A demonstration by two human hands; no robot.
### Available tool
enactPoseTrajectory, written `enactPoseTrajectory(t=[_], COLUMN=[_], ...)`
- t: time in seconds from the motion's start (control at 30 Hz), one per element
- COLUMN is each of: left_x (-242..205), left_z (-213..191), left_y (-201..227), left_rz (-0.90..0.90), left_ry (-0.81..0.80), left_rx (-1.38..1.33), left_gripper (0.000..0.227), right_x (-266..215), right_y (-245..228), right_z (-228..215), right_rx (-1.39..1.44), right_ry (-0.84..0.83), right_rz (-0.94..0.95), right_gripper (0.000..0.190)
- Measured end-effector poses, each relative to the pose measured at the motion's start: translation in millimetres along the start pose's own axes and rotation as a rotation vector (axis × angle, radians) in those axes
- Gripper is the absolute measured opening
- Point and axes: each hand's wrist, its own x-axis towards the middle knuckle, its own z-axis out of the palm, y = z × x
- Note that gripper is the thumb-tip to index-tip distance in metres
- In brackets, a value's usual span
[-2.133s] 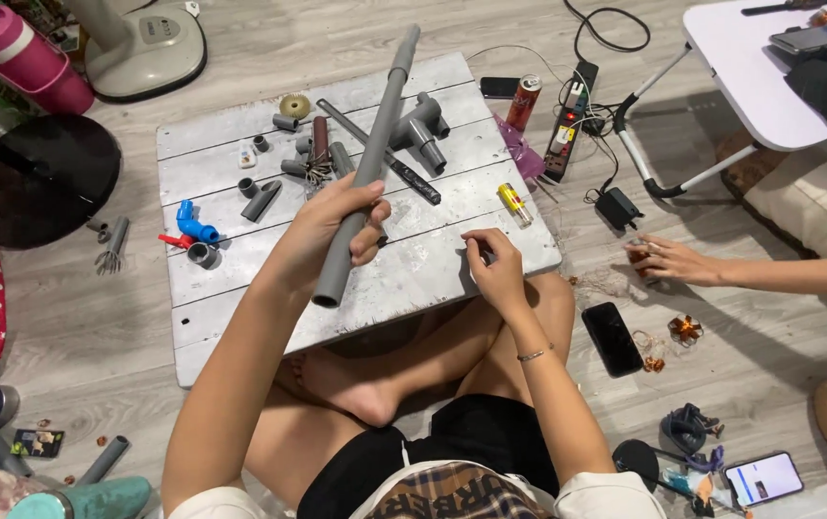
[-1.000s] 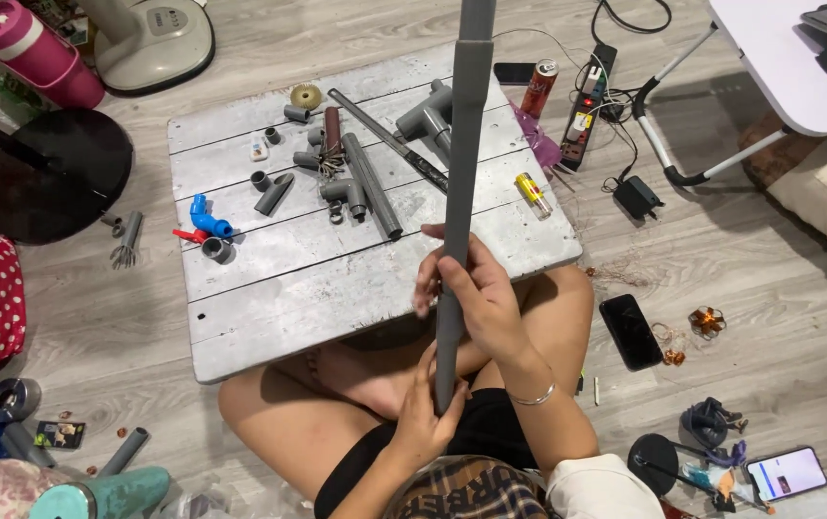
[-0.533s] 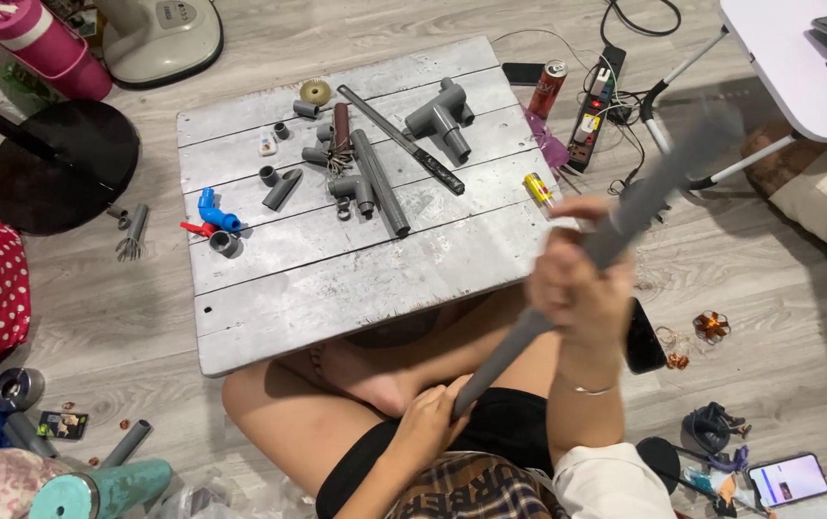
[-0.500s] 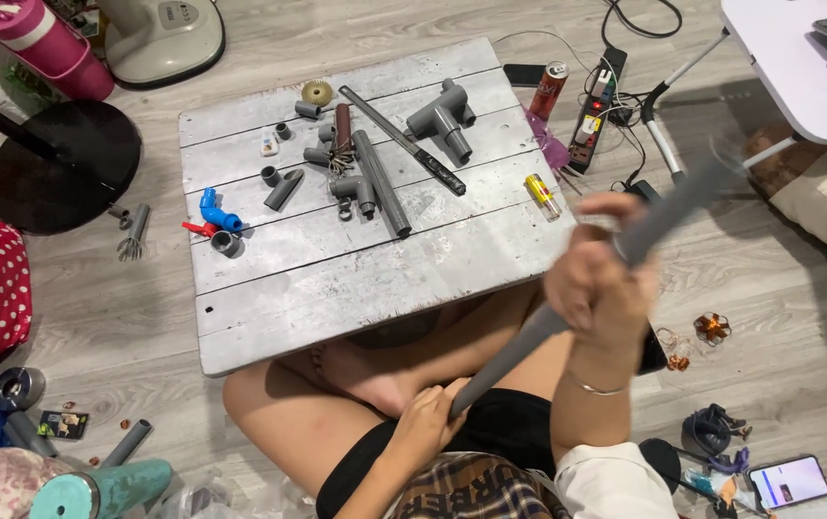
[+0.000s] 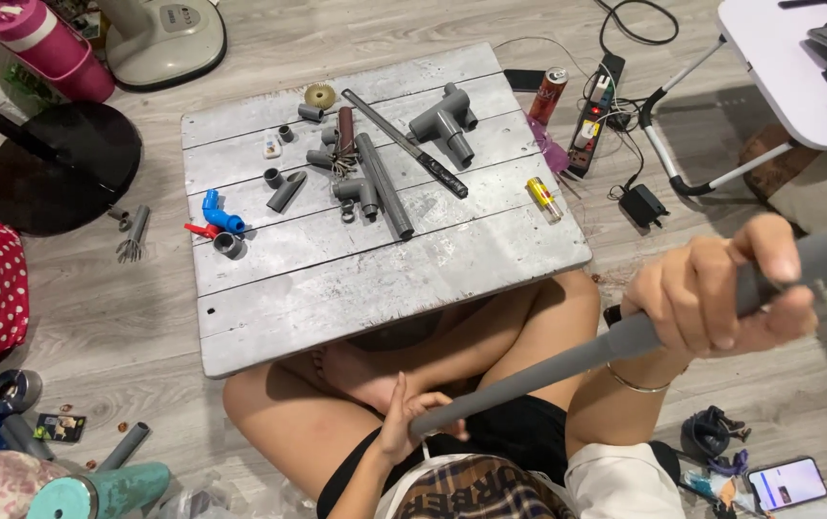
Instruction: The person is assembling a structure made of PVC pipes and connectors on a small wooden table while sitting on the floor.
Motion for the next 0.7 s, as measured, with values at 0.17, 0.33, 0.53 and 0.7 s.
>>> enactPoseTrajectory(t=[0.17,0.33,0.53,0.7], left_x=[0,10,29,32], left_z=[2,17,76,114], left_y=[-3,-10,38,74], left_rz=[0.013,0.063,0.055,0.151], left_ry=[-0.046,-0.076,-0.12,-0.162], left_rx=[-0.692,-1.07,-1.031,-1.099], left_gripper=[0.084,0.059,0.058,0.074], right_x=[-5,-13,-41,-73], right_y=[4,35,92,111], right_z=[10,23,48,37], right_rx=[0.073,-0.101,-0.192,-0.584], right_ry=[0.03,-0.051,0.212,0.157], right_rz=[-0.085,-0.052,0.139,0.377], right_gripper=[0.02,0.014,0.007,0.009])
